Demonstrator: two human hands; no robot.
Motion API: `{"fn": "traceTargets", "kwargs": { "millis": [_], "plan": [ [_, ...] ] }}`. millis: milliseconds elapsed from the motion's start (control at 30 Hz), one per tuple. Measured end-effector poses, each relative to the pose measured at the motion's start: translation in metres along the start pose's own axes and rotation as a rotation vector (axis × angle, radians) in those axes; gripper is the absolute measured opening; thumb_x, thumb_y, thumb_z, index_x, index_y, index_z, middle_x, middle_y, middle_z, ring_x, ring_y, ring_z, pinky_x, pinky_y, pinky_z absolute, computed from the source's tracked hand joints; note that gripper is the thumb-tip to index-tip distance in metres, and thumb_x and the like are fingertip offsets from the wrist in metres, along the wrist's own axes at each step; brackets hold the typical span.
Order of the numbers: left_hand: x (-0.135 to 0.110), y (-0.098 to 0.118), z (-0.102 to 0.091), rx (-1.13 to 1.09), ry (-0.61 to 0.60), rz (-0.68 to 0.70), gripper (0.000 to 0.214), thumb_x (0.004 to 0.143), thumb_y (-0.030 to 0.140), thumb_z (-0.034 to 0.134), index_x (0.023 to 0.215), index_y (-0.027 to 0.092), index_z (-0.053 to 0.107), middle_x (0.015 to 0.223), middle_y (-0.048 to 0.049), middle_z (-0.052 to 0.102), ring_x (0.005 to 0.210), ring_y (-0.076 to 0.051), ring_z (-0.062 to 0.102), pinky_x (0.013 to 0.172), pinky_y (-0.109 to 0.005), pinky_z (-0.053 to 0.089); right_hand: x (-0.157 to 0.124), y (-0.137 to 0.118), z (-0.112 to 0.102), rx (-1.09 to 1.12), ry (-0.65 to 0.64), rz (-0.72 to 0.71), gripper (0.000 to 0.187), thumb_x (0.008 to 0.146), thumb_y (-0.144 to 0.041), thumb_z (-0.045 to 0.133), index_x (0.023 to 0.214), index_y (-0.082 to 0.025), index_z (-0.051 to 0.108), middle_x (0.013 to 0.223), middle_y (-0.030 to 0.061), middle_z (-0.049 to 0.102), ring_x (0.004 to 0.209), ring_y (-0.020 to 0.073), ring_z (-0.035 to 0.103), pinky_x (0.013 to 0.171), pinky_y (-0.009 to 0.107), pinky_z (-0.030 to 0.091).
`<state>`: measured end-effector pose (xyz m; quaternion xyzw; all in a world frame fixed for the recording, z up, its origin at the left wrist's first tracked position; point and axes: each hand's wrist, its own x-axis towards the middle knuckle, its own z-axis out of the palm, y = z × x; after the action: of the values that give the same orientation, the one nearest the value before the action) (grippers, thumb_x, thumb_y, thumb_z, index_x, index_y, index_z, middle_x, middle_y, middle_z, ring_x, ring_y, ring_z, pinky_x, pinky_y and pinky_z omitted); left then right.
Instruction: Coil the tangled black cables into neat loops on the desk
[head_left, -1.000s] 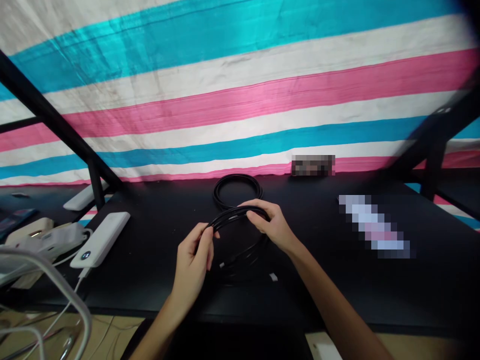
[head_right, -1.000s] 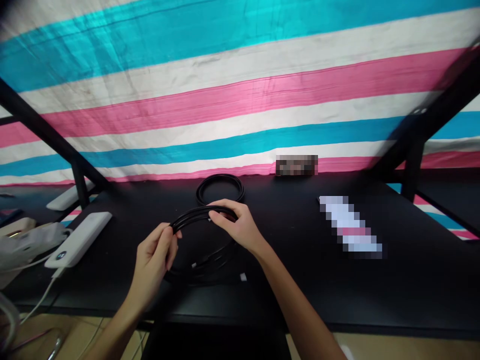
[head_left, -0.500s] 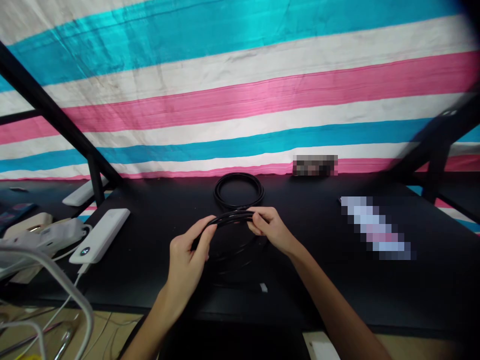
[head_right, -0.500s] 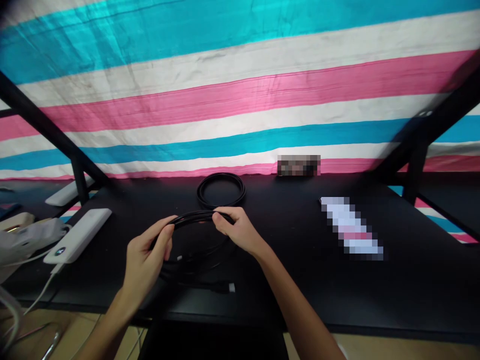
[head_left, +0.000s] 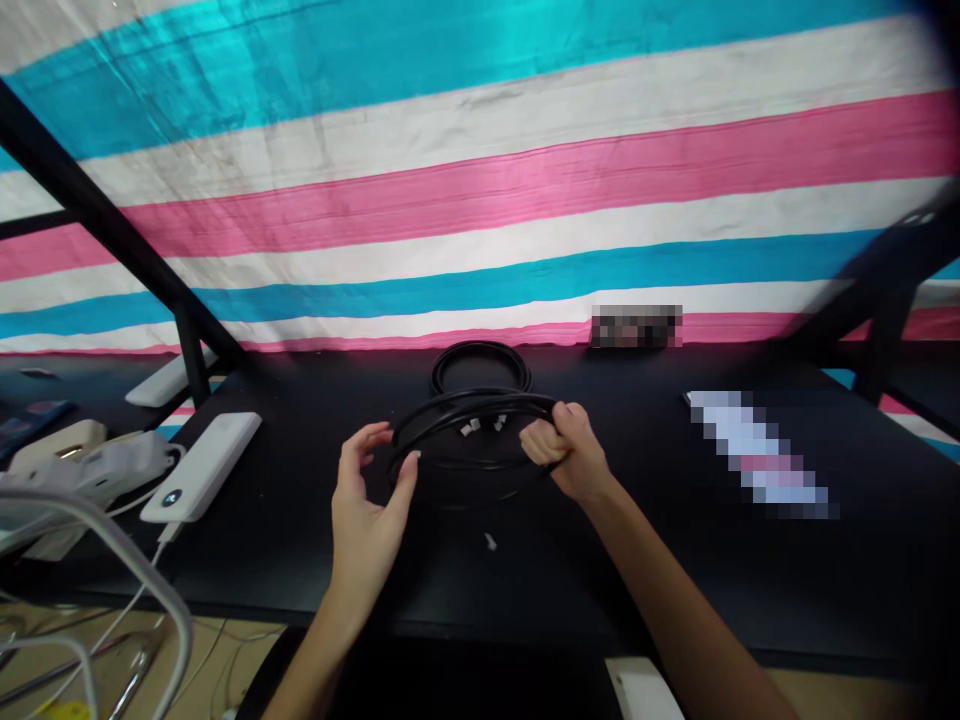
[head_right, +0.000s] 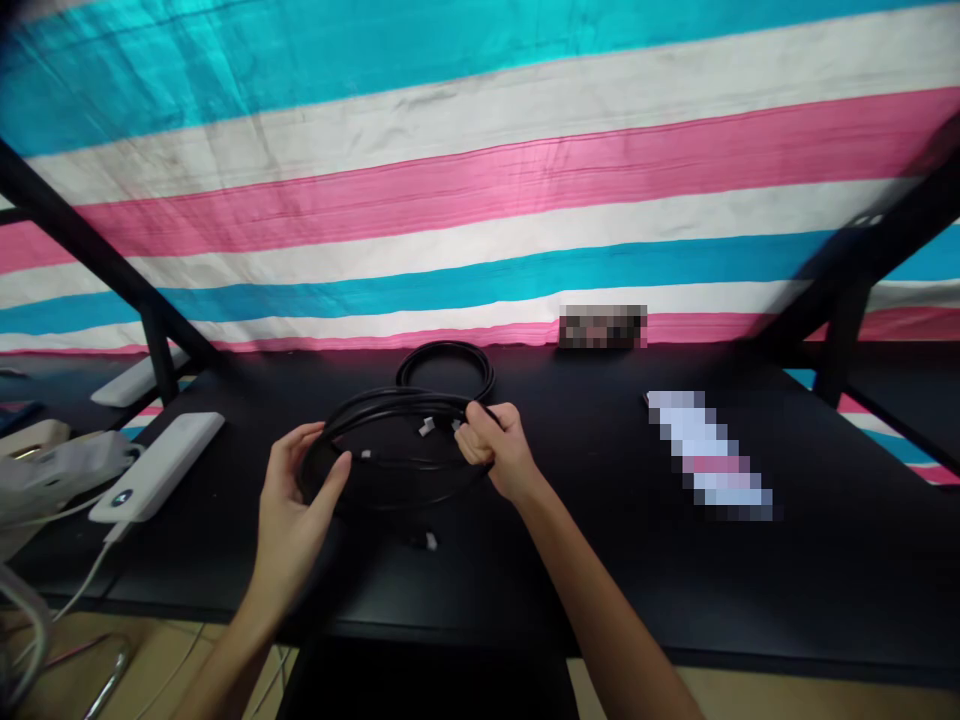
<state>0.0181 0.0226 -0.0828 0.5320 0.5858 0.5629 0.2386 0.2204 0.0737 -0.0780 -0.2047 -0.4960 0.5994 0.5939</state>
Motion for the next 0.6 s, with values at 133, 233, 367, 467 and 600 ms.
{"fn": "traceTargets", "kwargs": {
  "millis": [133,233,367,467,600],
  "plan": [
    [-0.007,-0.005,0.010,-0.306,-0.025,-0.286,0.063,0.075,0.033,0.072,0.129,0.025,0.040,0.133,-0.0096,0.048,0.123,-0.020,0.047,0.105,-0.034,0.033,0.001,-0.007,0.003,0.078,-0.003,0.041,0.072,0.078,-0.061,0.058,0.040,-0.021,0.012,0.036,-0.0089,0.007,0.031,0.0056,0.010,0.035,0.023,0.010],
    [-0.015,-0.001,0.020,-0.576,-0.100,-0.560,0.072,0.070,0.034,0.076,0.131,0.024,0.039,0.130,-0.0114,0.054,0.120,-0.023,0.052,0.104,-0.035,0.036,0.002,-0.008,0.001,0.062,0.014,0.085,0.075,0.073,-0.069,0.057,0.039,-0.022,0.010,0.034,-0.0086,0.004,0.030,0.0064,0.008,0.033,0.022,0.012],
    [-0.021,0.014,0.027,-0.807,-0.258,-0.713,0.059,0.076,0.044,0.069,0.126,0.020,0.048,0.117,-0.0113,0.066,0.110,-0.023,0.060,0.099,-0.036,0.040,0.002,-0.009,-0.001,0.108,-0.014,0.098,0.076,0.071,-0.070,0.057,0.038,-0.022,0.009,0.033,-0.0088,0.002,0.029,0.0060,0.005,0.031,0.021,0.009],
    [-0.024,0.023,0.030,-0.809,-0.272,-0.666,0.037,0.080,0.050,0.063,0.098,0.018,0.061,0.098,-0.0072,0.071,0.099,-0.023,0.065,0.094,-0.036,0.043,0.002,-0.009,0.000,0.094,0.010,0.117,0.074,0.069,-0.067,0.062,0.041,-0.022,0.011,0.034,-0.0099,0.004,0.030,0.0052,0.006,0.031,0.021,0.009],
    [-0.029,0.024,0.033,-0.986,-0.225,-0.673,0.038,0.082,0.046,0.062,0.059,0.019,0.047,0.054,0.0042,0.054,0.078,-0.017,0.066,0.094,-0.035,0.044,0.002,-0.005,0.004,-0.009,0.036,0.209,0.062,0.072,-0.053,0.070,0.048,-0.022,0.022,0.038,-0.0122,0.013,0.031,0.0031,0.009,0.031,0.018,0.010]
  ]
}}
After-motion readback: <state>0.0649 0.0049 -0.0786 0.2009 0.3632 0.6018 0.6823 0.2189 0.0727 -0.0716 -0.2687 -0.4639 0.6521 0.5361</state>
